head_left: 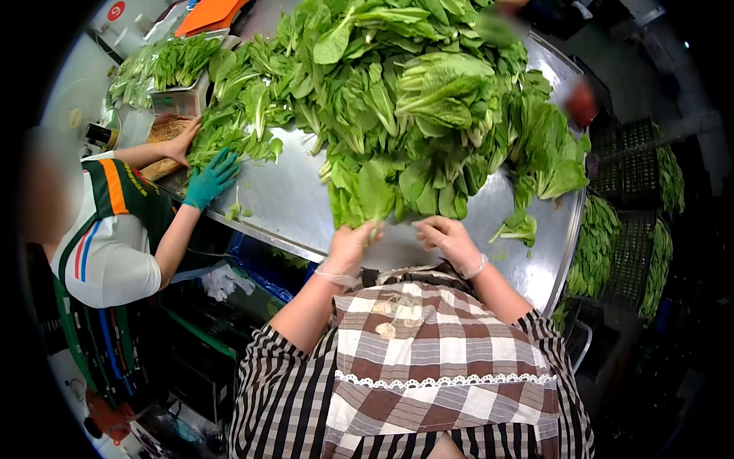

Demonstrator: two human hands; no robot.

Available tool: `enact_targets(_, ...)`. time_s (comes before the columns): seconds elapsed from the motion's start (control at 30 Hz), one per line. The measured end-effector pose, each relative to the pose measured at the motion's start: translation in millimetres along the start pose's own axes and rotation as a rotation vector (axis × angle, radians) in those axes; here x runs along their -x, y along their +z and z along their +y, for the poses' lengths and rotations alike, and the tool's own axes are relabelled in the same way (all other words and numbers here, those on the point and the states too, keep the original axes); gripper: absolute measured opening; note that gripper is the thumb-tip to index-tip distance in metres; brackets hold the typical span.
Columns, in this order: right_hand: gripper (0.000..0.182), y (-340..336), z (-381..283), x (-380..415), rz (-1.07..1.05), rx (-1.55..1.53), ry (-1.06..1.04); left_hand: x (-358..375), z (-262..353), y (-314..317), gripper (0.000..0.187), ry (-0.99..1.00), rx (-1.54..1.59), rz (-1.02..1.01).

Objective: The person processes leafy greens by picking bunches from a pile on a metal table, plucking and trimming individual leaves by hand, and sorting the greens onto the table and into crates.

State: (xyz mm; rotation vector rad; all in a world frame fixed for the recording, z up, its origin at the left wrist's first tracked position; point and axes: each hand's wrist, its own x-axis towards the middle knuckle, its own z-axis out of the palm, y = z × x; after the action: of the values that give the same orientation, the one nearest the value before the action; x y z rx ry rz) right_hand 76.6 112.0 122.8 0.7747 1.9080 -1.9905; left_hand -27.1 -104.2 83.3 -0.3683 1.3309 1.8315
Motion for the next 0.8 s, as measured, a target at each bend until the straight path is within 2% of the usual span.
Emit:
enact_targets(0.07, 0.027, -23, 11, 6, 0.095, 0.023, -0.057, -9, 8, -30, 0.023, 0.155, -0.135, 0.056)
enact_targets(0.13, 0.025, -45, 27, 10, 0.289, -0.069, -0.071, -26, 15, -76, 0.022, 0.240, -0.430, 0.078)
enact_targets(0.2, 0.022, -83, 67, 5, 0.493, 0.030, -0.159, -35, 23, -100, 0.021, 0.371, -0.525, 0.175)
enact_targets(0.23, 0.026, -99, 76, 5, 0.594, 0.085, -0.153, -48, 22, -120, 0.033, 0.495, -0.704, 0.206)
enact_targets(0.33, 0.030, -147, 128, -1, 0.693, 0.122, -0.096, -44, 34, -135, 0.053, 0.469, -1.032, 0.303)
enact_targets(0.37, 0.031, -154, 137, 3, 0.701, 0.100, -0.076, -33, 52, -131, 0.074, 0.270, -1.189, 0.291)
enact_targets(0.47, 0.033, -158, 149, 16, 0.734, 0.057, -0.044, -3, 83, -89, 0.085, 0.438, -1.552, 0.796)
enact_targets(0.5, 0.033, -159, 154, 21, 0.746, 0.065, -0.047, 1, 97, -72, 0.093, 0.557, -1.483, 0.729)
enact_targets(0.57, 0.033, -148, 136, 32, 0.746, 0.019, -0.006, -11, 117, -36, 0.093, 0.954, -1.440, 0.544)
enact_targets(0.63, 0.032, -146, 138, 35, 0.752, 0.046, -0.020, -25, 138, 13, 0.092, 1.139, -1.423, 0.313)
enact_targets(0.73, 0.031, -146, 141, 38, 0.746, 0.058, -0.034, -63, 163, 72, 0.099, 1.273, -1.479, 0.157)
enact_targets(0.8, 0.031, -149, 151, 43, 0.765, 0.064, -0.041, -86, 183, 102, 0.111, 1.243, -1.616, 0.070)
